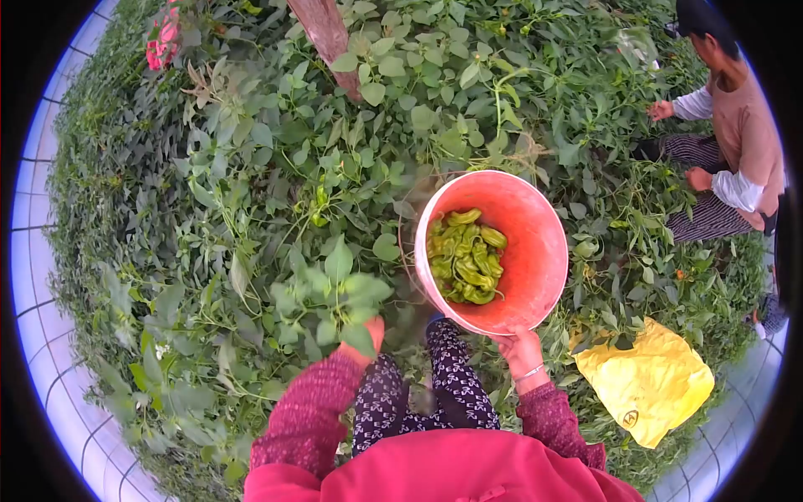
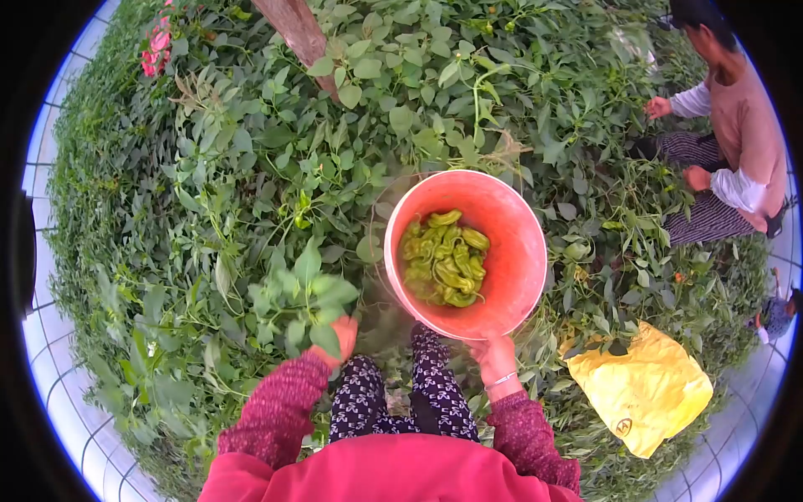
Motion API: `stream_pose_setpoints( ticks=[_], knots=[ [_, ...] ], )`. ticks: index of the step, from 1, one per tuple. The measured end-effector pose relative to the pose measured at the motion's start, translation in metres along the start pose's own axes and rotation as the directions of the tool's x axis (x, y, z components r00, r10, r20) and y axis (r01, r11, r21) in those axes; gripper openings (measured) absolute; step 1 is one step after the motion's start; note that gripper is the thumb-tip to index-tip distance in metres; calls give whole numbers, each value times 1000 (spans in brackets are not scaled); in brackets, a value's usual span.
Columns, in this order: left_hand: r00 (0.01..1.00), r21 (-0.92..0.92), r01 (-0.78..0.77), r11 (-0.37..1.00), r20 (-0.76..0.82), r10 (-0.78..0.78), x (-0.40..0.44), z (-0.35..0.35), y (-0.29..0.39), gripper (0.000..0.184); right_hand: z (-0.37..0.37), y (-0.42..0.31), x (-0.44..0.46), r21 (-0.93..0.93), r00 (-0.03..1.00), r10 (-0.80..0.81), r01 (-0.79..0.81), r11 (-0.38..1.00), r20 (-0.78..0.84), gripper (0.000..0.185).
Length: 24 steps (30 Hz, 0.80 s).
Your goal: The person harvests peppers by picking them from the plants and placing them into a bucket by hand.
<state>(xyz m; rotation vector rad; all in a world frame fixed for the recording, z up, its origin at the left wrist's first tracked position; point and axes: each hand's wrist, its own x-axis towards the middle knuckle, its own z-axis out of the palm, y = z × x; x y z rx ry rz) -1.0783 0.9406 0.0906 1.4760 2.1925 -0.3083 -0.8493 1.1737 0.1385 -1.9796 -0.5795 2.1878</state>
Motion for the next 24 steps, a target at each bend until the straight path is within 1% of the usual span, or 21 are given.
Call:
stream_pose_setpoints(
  ticks=[1,3,4,5,6,7,8,9,10,11,13,14,15,17,18,19,20,21,23,24],
  knots=[
    [975,-140,-24,990,-223,-8,23,66,-22,18,0,0,1,-10,1000,-12,12,1000,-14,17],
    [919,-283,-152,947,-394,30,62,78,-55,22,2,1,1,-21,998,-41,40,999,-42,17],
    [988,-69,-39,997,-151,28,80,80,-71,22,5,0,1,-22,997,-61,60,998,-54,18],
    [995,177,-43,983,102,25,98,76,-87,24,7,-1,-4,12,997,-49,50,999,-54,23],
    [974,-22,88,996,211,-81,113,61,-99,27,7,3,-4,3,997,-62,62,998,-54,23],
    [931,-189,252,949,316,-184,128,48,-111,30,5,9,-3,-12,996,-72,71,997,-53,24],
    [905,1,204,979,382,-189,142,64,-129,29,5,15,-1,-31,996,-77,75,997,-54,25],
    [871,187,130,974,447,-202,154,78,-145,29,8,19,-1,-45,994,-88,85,995,-69,25],
    [834,359,26,933,506,-218,165,95,-155,28,13,23,-3,-57,991,-100,95,994,-91,26],
    [861,342,-18,940,483,-160,167,93,-162,27,17,27,-4,-69,987,-112,104,992,-113,26],
    [868,383,-102,918,485,-107,176,109,-182,29,18,38,-2,-115,981,-129,112,987,-148,26],
    [868,400,-143,905,490,-79,180,122,-194,30,20,42,0,-140,977,-134,111,984,-166,26],
    [846,404,-192,894,530,-58,185,137,-207,33,23,46,2,-165,974,-138,108,980,-179,25],
    [893,587,-252,769,448,-49,185,163,-230,33,28,51,4,-209,968,-150,107,972,-202,24],
    [914,671,-265,692,404,-41,183,172,-241,33,32,52,5,-245,970,-160,113,963,-180,28],
    [923,701,-241,672,380,-66,185,178,-256,33,35,52,5,-281,973,-169,120,952,-157,32],
    [919,703,-198,683,375,-120,187,175,-269,32,38,53,3,-315,975,-177,128,940,-133,37],
    [909,692,-140,708,374,-186,187,168,-282,32,41,53,1,-353,976,-167,108,929,-139,36],
    [860,663,16,749,373,-348,180,150,-309,32,49,50,0,-426,978,-156,83,901,-141,34],
    [821,645,103,757,374,-431,172,141,-320,32,54,47,-2,-461,978,-170,96,882,-122,33]
  ],
)
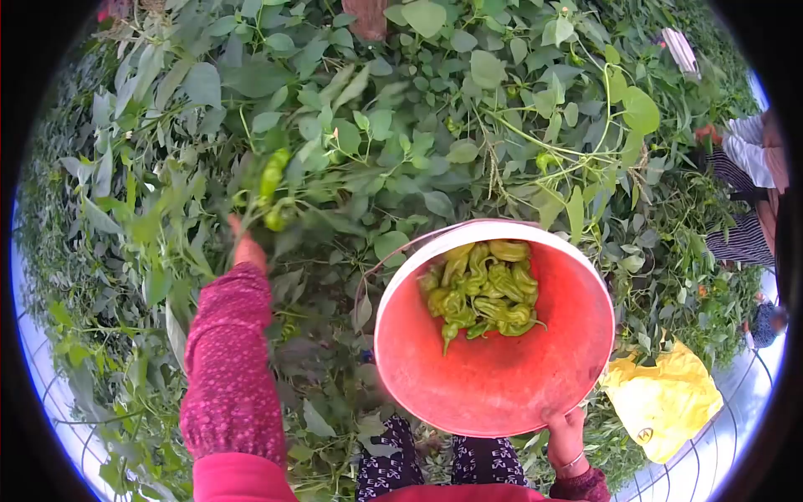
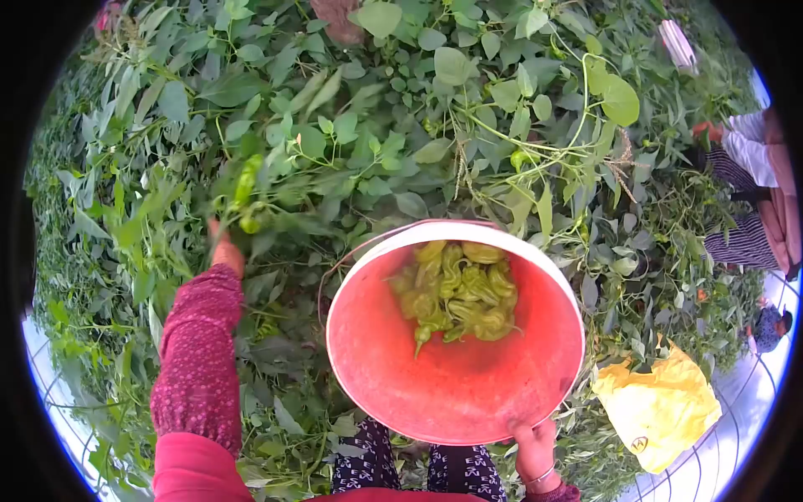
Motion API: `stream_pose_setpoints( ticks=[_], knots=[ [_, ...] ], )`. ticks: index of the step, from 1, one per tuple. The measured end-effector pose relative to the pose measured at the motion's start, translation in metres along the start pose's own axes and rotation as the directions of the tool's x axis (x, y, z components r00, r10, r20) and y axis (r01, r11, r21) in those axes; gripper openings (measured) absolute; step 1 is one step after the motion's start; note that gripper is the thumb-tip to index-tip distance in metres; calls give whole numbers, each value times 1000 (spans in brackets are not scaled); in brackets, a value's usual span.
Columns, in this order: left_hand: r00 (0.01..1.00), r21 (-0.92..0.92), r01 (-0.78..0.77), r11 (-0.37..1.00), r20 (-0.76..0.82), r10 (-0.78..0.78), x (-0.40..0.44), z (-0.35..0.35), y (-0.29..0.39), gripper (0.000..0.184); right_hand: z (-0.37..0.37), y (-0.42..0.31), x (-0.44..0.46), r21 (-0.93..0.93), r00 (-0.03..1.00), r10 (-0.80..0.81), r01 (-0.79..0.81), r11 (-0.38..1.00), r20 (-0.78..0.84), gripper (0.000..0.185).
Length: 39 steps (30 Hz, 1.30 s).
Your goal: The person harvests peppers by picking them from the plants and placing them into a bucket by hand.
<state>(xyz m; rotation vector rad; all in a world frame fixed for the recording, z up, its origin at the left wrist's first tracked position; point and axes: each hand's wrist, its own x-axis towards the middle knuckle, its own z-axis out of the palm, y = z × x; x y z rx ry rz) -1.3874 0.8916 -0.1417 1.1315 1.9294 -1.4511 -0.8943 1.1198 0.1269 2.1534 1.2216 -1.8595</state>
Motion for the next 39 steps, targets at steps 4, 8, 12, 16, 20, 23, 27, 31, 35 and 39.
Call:
stream_pose_setpoints(
  ticks=[4,8,12,16,20,23,27,31,35,39],
  knots=[
    [945,-140,204,969,287,-157,-49,54,-68,33,12,-10,-6,-187,980,-158,179,966,123,25],
    [903,-187,279,942,383,-192,-102,136,-105,33,36,-19,0,-410,921,-279,373,832,273,35],
    [909,-358,367,859,333,-249,-145,137,-98,29,80,-47,1,-466,870,-276,458,756,407,39],
    [929,-441,348,827,282,-241,-162,187,-89,27,136,-45,12,-389,795,-294,536,749,530,43],
    [952,-597,301,744,149,-266,-181,219,-79,25,203,-39,21,-344,782,-257,509,789,568,38],
    [971,-558,233,797,97,-216,-180,229,-72,24,262,-36,43,-353,762,-269,542,763,589,36],
    [977,-523,208,826,79,-196,-177,249,-73,24,340,-6,89,-403,784,-236,522,752,574,37],
    [957,-552,282,785,101,-272,-168,277,-73,20,397,4,132,-444,813,-134,437,782,566,39],
    [939,-488,332,808,87,-333,-154,239,-74,17,408,-4,142,-473,819,-2,334,815,574,54],
    [961,-331,242,912,-51,-273,-147,162,-80,19,397,26,164,-356,703,-144,512,782,696,81]
  ],
)
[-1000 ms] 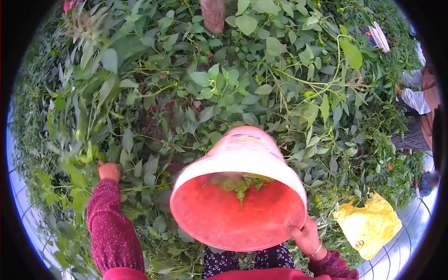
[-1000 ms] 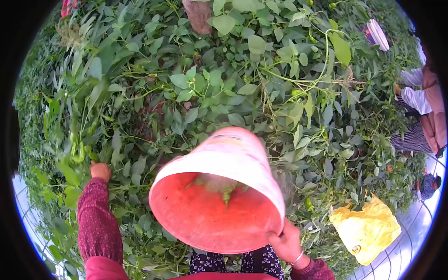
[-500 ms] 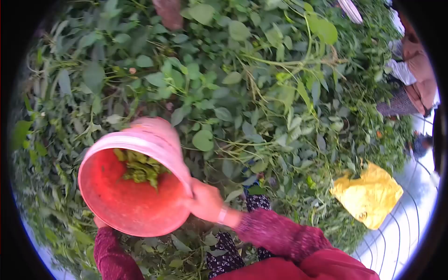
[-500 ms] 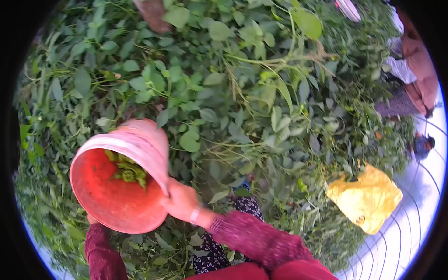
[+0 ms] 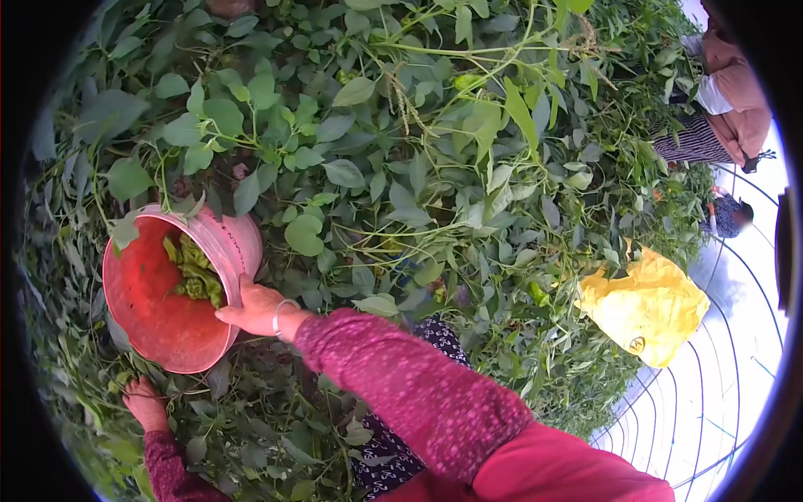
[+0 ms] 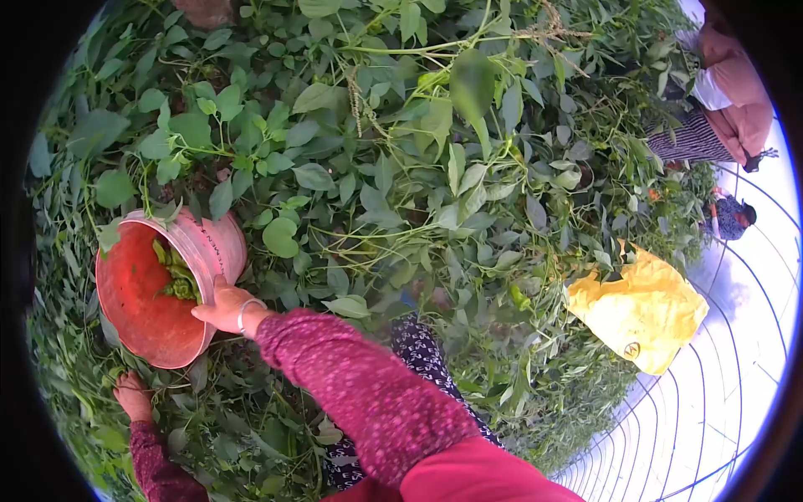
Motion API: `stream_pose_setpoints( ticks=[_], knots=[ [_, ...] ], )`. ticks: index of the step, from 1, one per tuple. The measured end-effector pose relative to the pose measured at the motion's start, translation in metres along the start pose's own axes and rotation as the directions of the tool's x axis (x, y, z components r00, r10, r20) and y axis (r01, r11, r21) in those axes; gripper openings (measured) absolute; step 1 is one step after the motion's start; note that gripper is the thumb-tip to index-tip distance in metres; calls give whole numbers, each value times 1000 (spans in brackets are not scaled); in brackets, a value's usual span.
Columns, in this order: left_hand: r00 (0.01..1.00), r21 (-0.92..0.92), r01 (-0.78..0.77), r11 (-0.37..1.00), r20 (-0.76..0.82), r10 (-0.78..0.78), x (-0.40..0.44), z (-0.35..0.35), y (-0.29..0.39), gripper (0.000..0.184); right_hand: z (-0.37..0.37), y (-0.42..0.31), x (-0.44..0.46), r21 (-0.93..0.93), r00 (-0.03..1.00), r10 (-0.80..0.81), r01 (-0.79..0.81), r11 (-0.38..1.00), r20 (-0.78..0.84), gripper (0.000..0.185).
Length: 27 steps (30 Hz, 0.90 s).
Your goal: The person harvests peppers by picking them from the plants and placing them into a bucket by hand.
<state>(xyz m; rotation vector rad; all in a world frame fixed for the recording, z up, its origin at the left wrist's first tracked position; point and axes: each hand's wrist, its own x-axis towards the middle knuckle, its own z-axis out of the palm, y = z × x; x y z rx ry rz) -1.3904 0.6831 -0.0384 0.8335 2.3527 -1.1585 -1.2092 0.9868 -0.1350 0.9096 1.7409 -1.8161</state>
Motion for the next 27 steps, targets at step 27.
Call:
stream_pose_setpoints(
  ticks=[27],
  knots=[
    [586,-707,-706,51,-541,603,-22,-208,348,29,-199,190,-159,-795,965,250,-96,598,72,58]
  ],
)
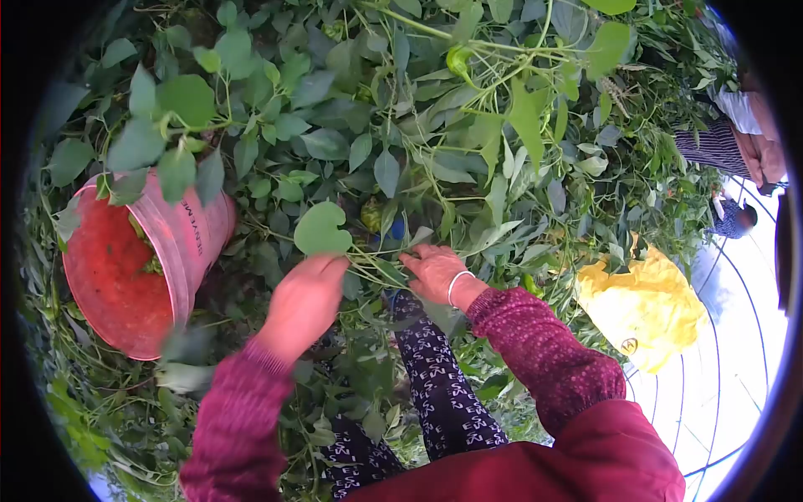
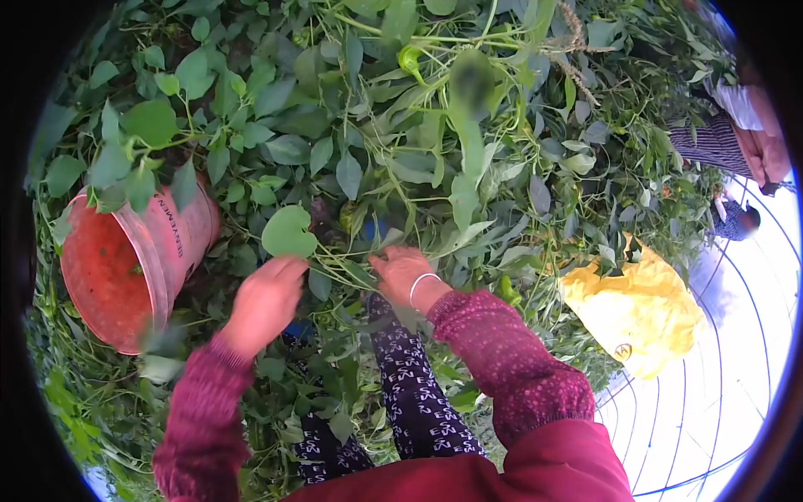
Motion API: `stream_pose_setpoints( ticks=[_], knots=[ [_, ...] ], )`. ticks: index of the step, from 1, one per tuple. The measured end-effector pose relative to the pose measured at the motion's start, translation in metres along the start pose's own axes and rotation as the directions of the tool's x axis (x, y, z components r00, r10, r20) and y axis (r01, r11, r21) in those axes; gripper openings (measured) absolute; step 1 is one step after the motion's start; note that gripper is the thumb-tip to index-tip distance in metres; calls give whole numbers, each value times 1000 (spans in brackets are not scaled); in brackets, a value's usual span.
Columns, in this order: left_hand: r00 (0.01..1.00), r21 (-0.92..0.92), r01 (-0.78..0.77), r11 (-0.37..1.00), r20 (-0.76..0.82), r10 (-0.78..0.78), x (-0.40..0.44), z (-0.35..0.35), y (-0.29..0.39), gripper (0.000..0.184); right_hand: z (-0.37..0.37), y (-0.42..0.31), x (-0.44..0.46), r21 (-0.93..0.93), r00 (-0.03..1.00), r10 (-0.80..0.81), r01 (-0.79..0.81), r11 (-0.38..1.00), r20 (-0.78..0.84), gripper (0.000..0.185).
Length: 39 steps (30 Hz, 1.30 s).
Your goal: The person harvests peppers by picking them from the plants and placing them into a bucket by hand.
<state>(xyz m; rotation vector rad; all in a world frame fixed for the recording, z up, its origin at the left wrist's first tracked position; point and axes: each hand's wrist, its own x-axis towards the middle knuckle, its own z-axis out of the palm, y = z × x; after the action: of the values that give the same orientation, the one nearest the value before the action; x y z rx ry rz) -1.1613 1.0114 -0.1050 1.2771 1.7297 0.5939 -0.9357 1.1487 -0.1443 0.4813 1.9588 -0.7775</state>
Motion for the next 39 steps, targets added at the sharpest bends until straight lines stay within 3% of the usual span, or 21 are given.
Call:
stream_pose_setpoints(
  ticks=[2,4,5,6,7,10,11,14,15,17,19,21,23,25,26,27,30,31,34,38,39],
  knots=[
    [992,-45,-84,995,-94,80,47,54,-11,25,-7,1,-4,20,1000,-20,20,1000,12,55],
    [998,108,-2,994,-59,9,66,117,-32,21,-12,4,-10,32,999,-53,53,998,4,52],
    [956,160,58,985,275,-101,64,118,-25,27,-10,7,-16,37,997,-79,79,996,17,51],
    [797,227,97,969,565,-212,61,117,-18,38,-9,14,-21,36,994,-108,107,994,27,50],
    [926,187,63,980,355,-127,43,131,-18,45,-10,17,-27,37,990,-135,134,990,36,50],
    [940,134,110,985,307,-147,18,129,-20,44,-2,4,-50,109,958,-229,212,971,171,47],
    [966,159,61,985,241,-99,13,129,-20,42,4,-1,-54,116,967,-217,203,972,132,46],
    [926,200,116,973,332,-179,18,120,1,40,-15,-2,-39,291,967,-249,227,929,43,44],
    [895,241,100,965,401,-193,19,119,10,37,-31,-4,-29,380,962,-245,274,884,-123,46],
    [931,213,87,973,329,-155,7,129,20,36,-73,-8,1,331,868,-172,350,876,-465,40],
    [964,145,45,988,252,-81,-3,130,30,32,-115,-7,42,199,773,-137,324,925,-619,32],
    [973,172,48,984,215,-85,-4,132,39,31,-147,2,87,-72,634,-232,268,961,-738,35],
    [985,194,2,981,170,-36,-10,136,47,30,-162,13,118,-178,750,-94,-31,984,-655,38],
    [954,79,57,995,289,-77,-16,136,65,31,-165,33,123,-263,828,-39,-132,956,-560,37],
    [934,20,91,996,344,-92,-19,136,77,32,-161,47,117,-295,850,-37,-141,945,-525,36],
    [970,-22,134,991,207,-126,-26,136,91,33,-155,63,106,-320,860,-50,-134,938,-508,35],
    [984,-32,163,986,72,-161,-35,151,97,34,-129,104,71,-336,867,-88,-95,937,-491,34],
    [923,-59,275,960,296,-246,-26,138,93,34,-123,109,64,-331,863,-101,-80,940,-495,33],
    [955,-95,255,962,180,-235,-33,142,72,35,-111,110,58,-306,849,-135,-33,951,-511,31],
    [906,-227,391,892,263,-331,-26,128,51,39,-93,108,56,-260,843,-159,24,965,-513,30],
    [938,-321,346,882,137,-318,-20,122,44,31,-94,106,55,-244,843,-163,39,969,-512,29]
  ],
)
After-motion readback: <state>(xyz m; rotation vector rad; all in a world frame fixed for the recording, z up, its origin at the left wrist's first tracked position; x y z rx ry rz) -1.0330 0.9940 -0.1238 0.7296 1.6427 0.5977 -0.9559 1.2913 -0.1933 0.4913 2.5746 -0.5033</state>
